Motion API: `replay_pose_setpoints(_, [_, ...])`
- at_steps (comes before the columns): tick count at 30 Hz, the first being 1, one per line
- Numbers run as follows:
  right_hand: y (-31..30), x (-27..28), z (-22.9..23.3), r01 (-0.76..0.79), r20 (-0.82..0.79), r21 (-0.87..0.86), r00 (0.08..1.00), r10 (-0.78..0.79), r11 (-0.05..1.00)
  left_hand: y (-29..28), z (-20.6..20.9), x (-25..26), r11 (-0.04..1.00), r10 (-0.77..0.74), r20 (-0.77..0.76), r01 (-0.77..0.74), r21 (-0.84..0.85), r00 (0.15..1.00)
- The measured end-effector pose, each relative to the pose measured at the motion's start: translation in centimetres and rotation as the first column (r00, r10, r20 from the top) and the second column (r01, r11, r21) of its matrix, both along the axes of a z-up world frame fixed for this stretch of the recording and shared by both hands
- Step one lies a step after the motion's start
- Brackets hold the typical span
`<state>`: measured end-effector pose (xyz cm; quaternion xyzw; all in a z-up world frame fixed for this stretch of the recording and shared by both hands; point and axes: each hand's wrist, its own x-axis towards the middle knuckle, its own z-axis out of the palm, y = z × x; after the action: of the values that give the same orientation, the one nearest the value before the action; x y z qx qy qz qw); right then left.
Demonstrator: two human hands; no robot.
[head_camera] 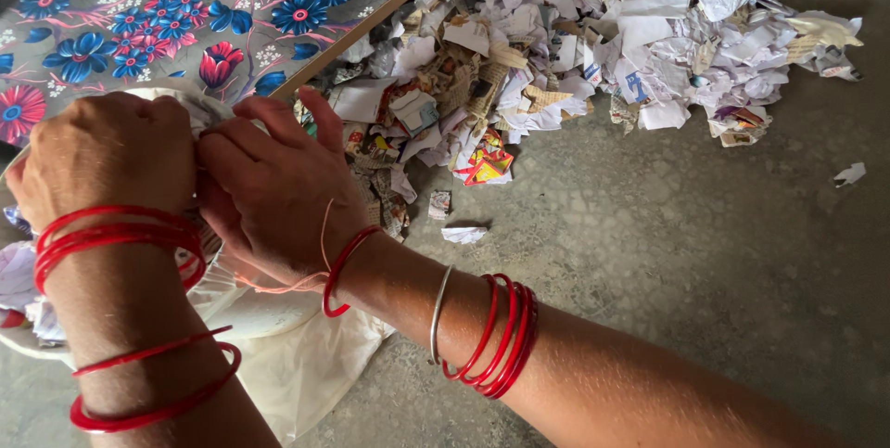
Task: The person sits on a concrete floor and sorts through a large pile of crumpled paper scraps. They pick up individual pieces, crumple them further, and place them into a white sack positioned to their left. The task involves repetitive handling of paper waste.
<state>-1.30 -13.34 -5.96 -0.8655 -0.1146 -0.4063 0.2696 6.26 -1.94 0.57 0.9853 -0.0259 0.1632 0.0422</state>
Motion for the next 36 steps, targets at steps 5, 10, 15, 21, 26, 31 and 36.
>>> replay_pose_setpoints(5, [0.1,0.2,-0.2,-0.008,-0.007,0.018,1.000,0.008,1.000,0.3,-0.2,0.7,0.998,0.033,-0.084,-0.037,-0.049,0.996])
replay_pose_setpoints(10, [0.2,0.1,0.0,-0.010,0.006,0.055,1.000,0.010,0.998,1.4,-1.7,1.9,0.997,-0.056,0.041,0.058,-0.050,0.998])
replay_pose_setpoints(15, [0.4,-0.4,0.7,0.030,0.057,0.075,0.998,-0.035,0.997,1.4,-2.5,1.0,0.977,-0.066,0.277,0.119,-0.179,0.959])
replay_pose_setpoints(21, [0.0,-0.4,0.7,0.009,0.046,0.037,0.999,-0.011,0.999,2.0,-2.3,0.5,0.981,-0.006,0.199,0.044,-0.187,0.980])
replay_pose_setpoints(26, [-0.4,-0.1,1.2,0.003,0.040,-0.055,0.999,-0.001,0.999,2.9,-2.6,1.3,0.988,-0.124,0.331,0.146,-0.042,0.936])
replay_pose_setpoints(31, [-0.6,-0.2,1.4,0.004,0.033,-0.108,0.999,0.000,0.994,1.7,-1.5,0.1,0.982,-0.033,0.230,0.074,-0.172,0.973])
replay_pose_setpoints(36, [-0.4,-0.1,1.4,0.026,-0.014,-0.124,1.000,-0.028,0.992,0.9,-0.2,-0.9,0.986,-0.030,0.183,0.059,-0.156,0.983])
